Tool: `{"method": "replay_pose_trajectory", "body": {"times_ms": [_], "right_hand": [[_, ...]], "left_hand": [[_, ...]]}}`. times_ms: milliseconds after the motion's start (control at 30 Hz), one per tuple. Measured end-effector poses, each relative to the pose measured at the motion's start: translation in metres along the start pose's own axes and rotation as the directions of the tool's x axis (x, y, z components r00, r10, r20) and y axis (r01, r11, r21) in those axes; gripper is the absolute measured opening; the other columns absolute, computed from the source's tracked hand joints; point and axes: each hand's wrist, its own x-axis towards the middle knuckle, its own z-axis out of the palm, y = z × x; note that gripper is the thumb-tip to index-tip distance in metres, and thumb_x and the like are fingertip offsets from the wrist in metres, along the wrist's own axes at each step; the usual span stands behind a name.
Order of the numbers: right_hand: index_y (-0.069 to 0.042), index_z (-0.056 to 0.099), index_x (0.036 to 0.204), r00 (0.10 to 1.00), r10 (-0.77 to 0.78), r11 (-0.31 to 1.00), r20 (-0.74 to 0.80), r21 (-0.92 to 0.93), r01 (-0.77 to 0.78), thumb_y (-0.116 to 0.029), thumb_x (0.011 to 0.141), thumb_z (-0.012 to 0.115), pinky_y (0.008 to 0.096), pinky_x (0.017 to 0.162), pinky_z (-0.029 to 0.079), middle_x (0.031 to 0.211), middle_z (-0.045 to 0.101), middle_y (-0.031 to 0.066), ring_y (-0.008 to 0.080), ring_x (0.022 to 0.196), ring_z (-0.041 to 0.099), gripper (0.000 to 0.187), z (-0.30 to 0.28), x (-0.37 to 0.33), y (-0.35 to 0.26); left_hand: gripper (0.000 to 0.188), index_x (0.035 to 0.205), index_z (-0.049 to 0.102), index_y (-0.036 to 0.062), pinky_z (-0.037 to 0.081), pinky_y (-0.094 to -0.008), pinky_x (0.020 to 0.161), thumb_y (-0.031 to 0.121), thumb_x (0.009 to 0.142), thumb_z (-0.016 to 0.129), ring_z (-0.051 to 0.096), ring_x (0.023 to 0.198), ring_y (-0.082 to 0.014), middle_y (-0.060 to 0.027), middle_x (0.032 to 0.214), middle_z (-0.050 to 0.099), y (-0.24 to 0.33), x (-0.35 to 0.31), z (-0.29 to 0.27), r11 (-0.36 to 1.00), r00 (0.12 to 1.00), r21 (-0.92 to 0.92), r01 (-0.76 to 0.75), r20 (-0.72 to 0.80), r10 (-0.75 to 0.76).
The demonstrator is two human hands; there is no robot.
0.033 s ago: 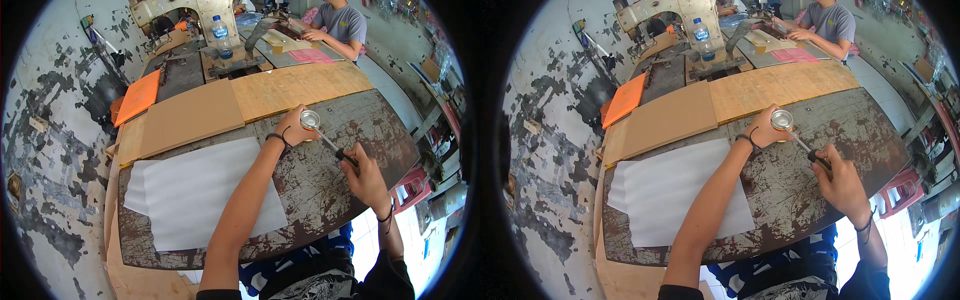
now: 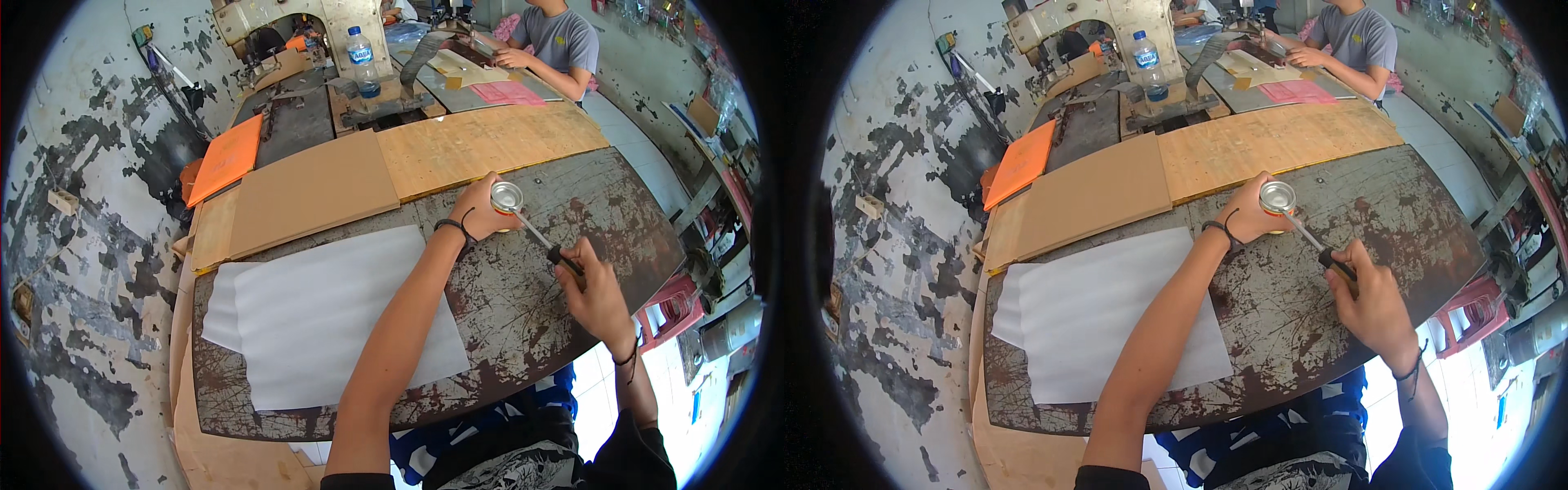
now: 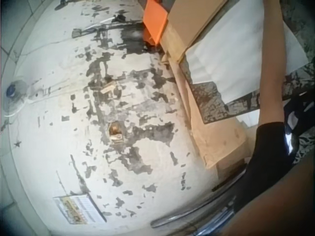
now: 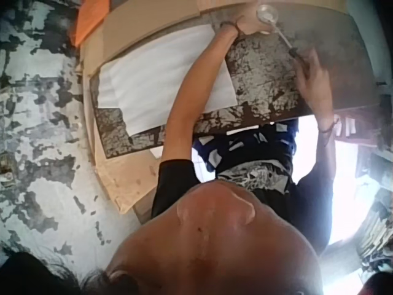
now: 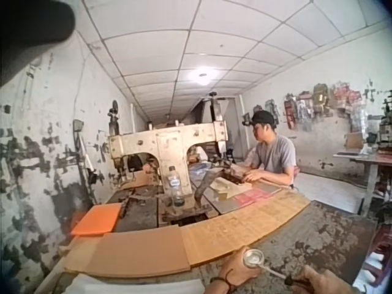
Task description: The person uses a screwdriver to pry open the lid of a small metal can and then removes the lid by hand.
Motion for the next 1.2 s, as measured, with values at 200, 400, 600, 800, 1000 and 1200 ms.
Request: {"method": "replay_pose_trajectory", "body": {"times_ms": [200, 400, 600, 800, 1000, 1200], "right_hand": [[0.002, 0.049, 0.110, 0.991, -0.051, 0.998, -0.123, -0.049, 0.045, -0.007, 0.093, 0.065, 0.0486, 0.071, 0.054, 0.096, 0.070, 0.0250, 0.0467, 0.080, 0.068, 0.025, 0.030, -0.014, 0.020], [0.004, 0.051, 0.110, 0.995, -0.061, 0.993, -0.082, 0.092, 0.068, -0.007, 0.094, 0.066, 0.0413, 0.067, 0.053, 0.086, 0.069, 0.0259, 0.0425, 0.077, 0.071, 0.024, 0.015, -0.013, 0.018], [0.004, 0.054, 0.109, 0.997, 0.073, 0.995, 0.040, 0.065, -0.076, -0.006, 0.094, 0.065, 0.0392, 0.064, 0.051, 0.080, 0.068, 0.0246, 0.0378, 0.071, 0.071, 0.021, -0.008, -0.002, -0.003], [0.003, 0.050, 0.109, 0.995, 0.085, 0.996, 0.055, 0.023, -0.086, -0.005, 0.095, 0.063, 0.0415, 0.066, 0.052, 0.090, 0.069, 0.0264, 0.0416, 0.077, 0.070, 0.021, 0.001, 0.001, -0.007], [0.003, 0.045, 0.110, 0.994, 0.033, 0.995, -0.103, -0.089, -0.042, -0.005, 0.095, 0.063, 0.0482, 0.072, 0.054, 0.103, 0.069, 0.0281, 0.0466, 0.087, 0.068, 0.024, 0.032, -0.016, 0.008], [0.004, 0.047, 0.112, 0.998, 0.045, 0.996, -0.040, 0.082, -0.042, -0.005, 0.096, 0.063, 0.0452, 0.074, 0.054, 0.098, 0.069, 0.0276, 0.0444, 0.087, 0.070, 0.025, 0.026, -0.009, 0.009]], "left_hand": [[0.068, 0.105, 0.055, 0.0040, 0.051, -0.0332, 0.086, 0.037, 0.062, 0.096, 0.064, 0.095, -0.0186, -0.0096, 0.100, 0.067, 0.000, -0.001, 0.004, 0.999, 0.997, 0.053, -0.011, -0.072, 0.015], [0.064, 0.106, 0.057, 0.0048, 0.051, -0.0330, 0.087, 0.031, 0.062, 0.096, 0.064, 0.095, -0.0179, -0.0081, 0.100, 0.068, 0.001, -0.003, -0.001, 0.999, 0.998, -0.018, -0.043, -0.045, 0.042], [0.058, 0.107, 0.057, 0.0054, 0.051, -0.0322, 0.088, 0.022, 0.066, 0.093, 0.066, 0.096, -0.0172, -0.0066, 0.100, 0.070, 0.002, -0.001, -0.002, 0.999, 0.999, -0.027, -0.031, -0.004, 0.031], [0.064, 0.108, 0.055, 0.0050, 0.051, -0.0322, 0.087, 0.028, 0.064, 0.095, 0.066, 0.095, -0.0175, -0.0069, 0.099, 0.069, -0.005, -0.005, -0.002, 1.000, 1.000, -0.022, 0.021, -0.002, -0.021], [0.069, 0.105, 0.053, 0.0020, 0.051, -0.0334, 0.086, 0.035, 0.062, 0.095, 0.064, 0.093, -0.0185, -0.0102, 0.097, 0.068, 0.004, 0.001, 0.008, 0.998, 0.993, 0.068, -0.001, -0.115, 0.009], [0.070, 0.107, 0.053, 0.0008, 0.051, -0.0340, 0.087, 0.036, 0.063, 0.094, 0.064, 0.096, -0.0184, -0.0119, 0.101, 0.067, -0.004, 0.000, 0.002, 0.995, 0.997, -0.094, 0.022, -0.067, -0.028]]}}
